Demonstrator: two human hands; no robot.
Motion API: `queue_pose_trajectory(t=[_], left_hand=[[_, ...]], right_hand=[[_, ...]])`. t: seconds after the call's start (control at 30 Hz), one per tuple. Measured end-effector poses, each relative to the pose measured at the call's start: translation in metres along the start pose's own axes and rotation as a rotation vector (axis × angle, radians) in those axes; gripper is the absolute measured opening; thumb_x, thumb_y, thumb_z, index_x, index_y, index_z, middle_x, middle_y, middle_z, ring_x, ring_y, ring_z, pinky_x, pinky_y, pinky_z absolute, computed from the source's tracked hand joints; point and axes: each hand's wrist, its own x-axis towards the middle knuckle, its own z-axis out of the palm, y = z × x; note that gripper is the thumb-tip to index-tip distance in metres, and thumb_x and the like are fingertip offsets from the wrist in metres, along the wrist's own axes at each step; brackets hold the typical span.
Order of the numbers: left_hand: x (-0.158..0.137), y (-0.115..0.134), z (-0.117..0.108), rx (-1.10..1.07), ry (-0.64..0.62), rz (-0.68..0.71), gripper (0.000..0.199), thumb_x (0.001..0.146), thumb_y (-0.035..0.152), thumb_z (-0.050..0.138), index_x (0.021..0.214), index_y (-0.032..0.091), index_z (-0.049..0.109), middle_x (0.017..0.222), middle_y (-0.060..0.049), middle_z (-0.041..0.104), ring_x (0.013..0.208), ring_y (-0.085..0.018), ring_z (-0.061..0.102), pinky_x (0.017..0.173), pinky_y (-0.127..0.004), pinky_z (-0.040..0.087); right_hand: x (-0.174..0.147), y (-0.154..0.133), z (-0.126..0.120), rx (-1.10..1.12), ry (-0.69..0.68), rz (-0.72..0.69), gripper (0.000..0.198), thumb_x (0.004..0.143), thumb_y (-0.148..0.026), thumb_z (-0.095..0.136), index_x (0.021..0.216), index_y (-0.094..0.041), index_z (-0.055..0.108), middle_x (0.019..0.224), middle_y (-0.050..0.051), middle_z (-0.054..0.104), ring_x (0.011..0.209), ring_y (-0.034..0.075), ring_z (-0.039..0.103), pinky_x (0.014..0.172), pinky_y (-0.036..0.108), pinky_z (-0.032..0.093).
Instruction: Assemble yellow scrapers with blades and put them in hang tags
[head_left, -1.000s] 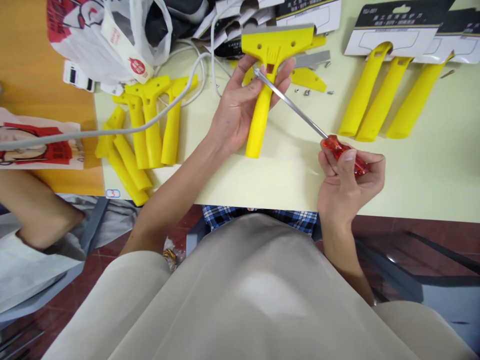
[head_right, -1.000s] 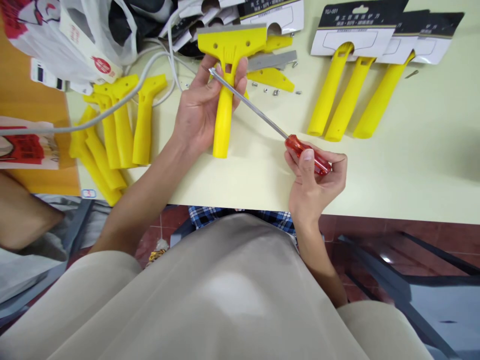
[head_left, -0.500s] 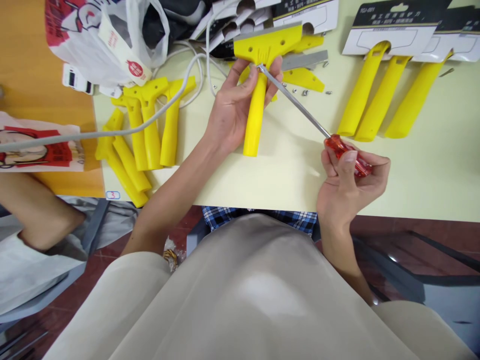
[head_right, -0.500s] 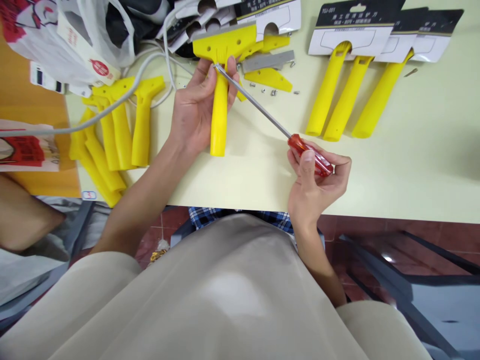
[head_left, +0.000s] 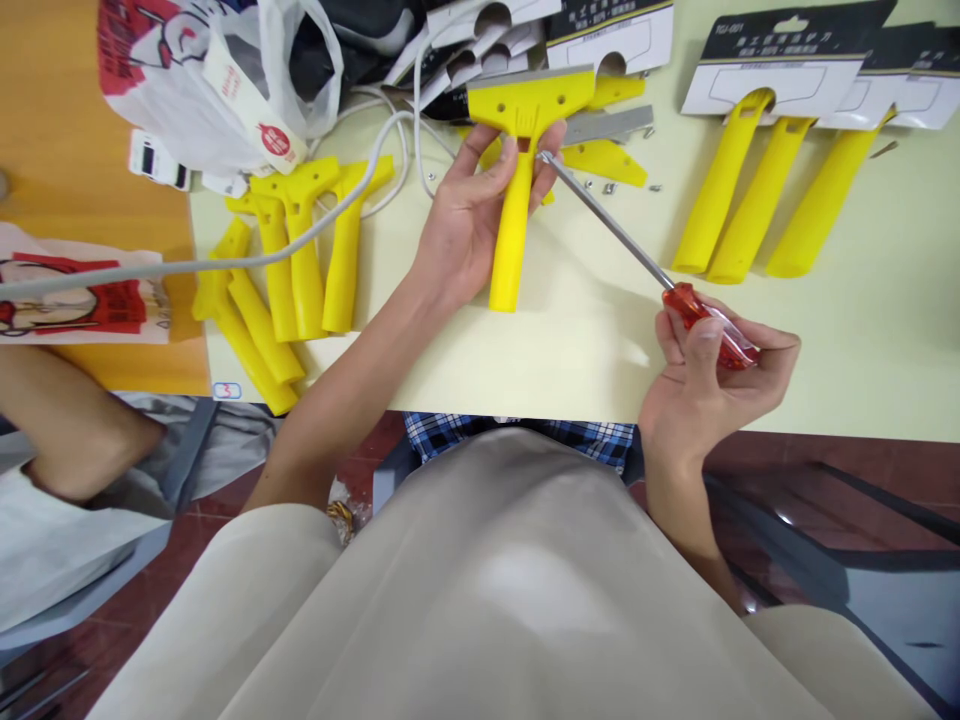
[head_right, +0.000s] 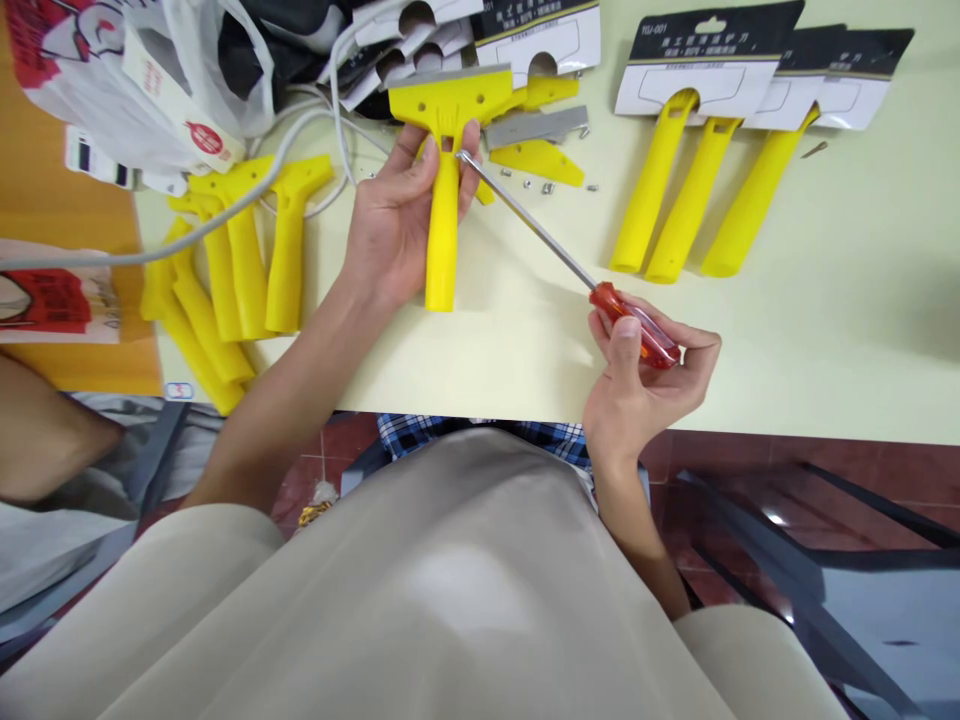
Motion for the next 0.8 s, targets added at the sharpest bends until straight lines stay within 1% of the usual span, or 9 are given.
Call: queue_pose_trajectory(t=[0.1, 0.13, 0.2, 0.3, 0.4, 0.47, 0.53, 0.63, 0.8], left_hand=[[0.003, -0.002, -0.003, 0.052, -0.043, 0.06, 0.027, 0.118, -0.002, 0.042, 0.126, 0.015, 0.061, 0.151, -0.004, 0.075, 0.163, -0.026, 0.046, 0.139, -0.045, 0.037], [0.004, -0.002, -0.004, 0.072, -0.043, 0.064, 0.027, 0.118, -0.002, 0.042, 0.115, 0.017, 0.061, 0.142, -0.002, 0.079, 0.162, -0.025, 0.049, 0.138, -0.043, 0.04], [0.005, -0.003, -0.004, 0.092, -0.025, 0.071, 0.031, 0.117, -0.002, 0.041, 0.105, 0.019, 0.06, 0.128, 0.0, 0.082, 0.16, -0.024, 0.054, 0.135, -0.04, 0.047], [0.006, -0.003, -0.005, 0.092, -0.024, 0.06, 0.031, 0.116, -0.002, 0.043, 0.108, 0.021, 0.062, 0.135, 0.001, 0.081, 0.164, -0.025, 0.051, 0.134, -0.046, 0.051], [0.005, -0.003, -0.005, 0.076, 0.013, 0.024, 0.035, 0.116, 0.002, 0.05, 0.13, 0.028, 0.068, 0.153, 0.005, 0.074, 0.174, -0.028, 0.031, 0.139, -0.056, 0.045], [0.004, -0.003, -0.005, 0.06, 0.061, -0.003, 0.046, 0.114, 0.005, 0.056, 0.147, 0.037, 0.066, 0.16, 0.009, 0.069, 0.178, -0.027, 0.018, 0.142, -0.056, 0.04], [0.004, -0.004, -0.005, 0.071, 0.086, -0.013, 0.049, 0.113, 0.008, 0.06, 0.15, 0.04, 0.065, 0.16, 0.009, 0.069, 0.179, -0.024, 0.012, 0.145, -0.053, 0.038], [0.003, -0.004, -0.004, 0.12, 0.078, 0.012, 0.044, 0.113, 0.006, 0.06, 0.145, 0.035, 0.069, 0.156, 0.005, 0.073, 0.179, -0.024, 0.015, 0.146, -0.052, 0.036], [0.005, -0.005, -0.009, 0.129, -0.019, 0.074, 0.036, 0.112, 0.003, 0.055, 0.131, 0.03, 0.07, 0.151, 0.001, 0.076, 0.176, -0.025, 0.027, 0.145, -0.054, 0.035]], right_hand=[[0.0, 0.0, -0.004, -0.001, 0.009, -0.019, 0.053, 0.1, -0.044, 0.077, 0.116, -0.013, 0.037, 0.117, 0.007, 0.071, 0.112, 0.017, 0.079, 0.096, 0.034, 0.074], [0.0, 0.001, -0.005, 0.0, 0.01, -0.025, 0.053, 0.1, -0.043, 0.077, 0.116, -0.013, 0.037, 0.117, 0.007, 0.071, 0.111, 0.017, 0.079, 0.096, 0.034, 0.074], [0.0, 0.001, -0.007, 0.006, 0.009, -0.043, 0.052, 0.1, -0.041, 0.077, 0.116, -0.013, 0.037, 0.118, 0.008, 0.071, 0.111, 0.016, 0.079, 0.096, 0.034, 0.074], [0.001, 0.0, -0.009, 0.015, 0.007, -0.061, 0.051, 0.1, -0.039, 0.077, 0.117, -0.012, 0.037, 0.118, 0.009, 0.071, 0.109, 0.015, 0.08, 0.095, 0.033, 0.074], [0.002, 0.002, -0.012, 0.007, 0.009, -0.05, 0.052, 0.099, -0.039, 0.079, 0.117, -0.012, 0.038, 0.117, 0.009, 0.071, 0.11, 0.016, 0.08, 0.096, 0.035, 0.074], [0.002, 0.003, -0.014, 0.001, 0.009, -0.037, 0.054, 0.097, -0.039, 0.08, 0.117, -0.012, 0.038, 0.118, 0.008, 0.071, 0.111, 0.016, 0.079, 0.097, 0.036, 0.073], [0.003, 0.004, -0.015, 0.0, 0.012, -0.031, 0.054, 0.097, -0.039, 0.08, 0.118, -0.012, 0.038, 0.12, 0.007, 0.071, 0.112, 0.016, 0.079, 0.098, 0.037, 0.073], [0.002, 0.003, -0.014, 0.0, 0.015, -0.04, 0.053, 0.097, -0.039, 0.08, 0.118, -0.012, 0.039, 0.119, 0.007, 0.071, 0.112, 0.016, 0.079, 0.098, 0.037, 0.073], [0.002, 0.002, -0.014, -0.003, 0.002, -0.052, 0.051, 0.098, -0.037, 0.078, 0.118, -0.012, 0.039, 0.119, 0.008, 0.071, 0.113, 0.016, 0.079, 0.098, 0.036, 0.073]])
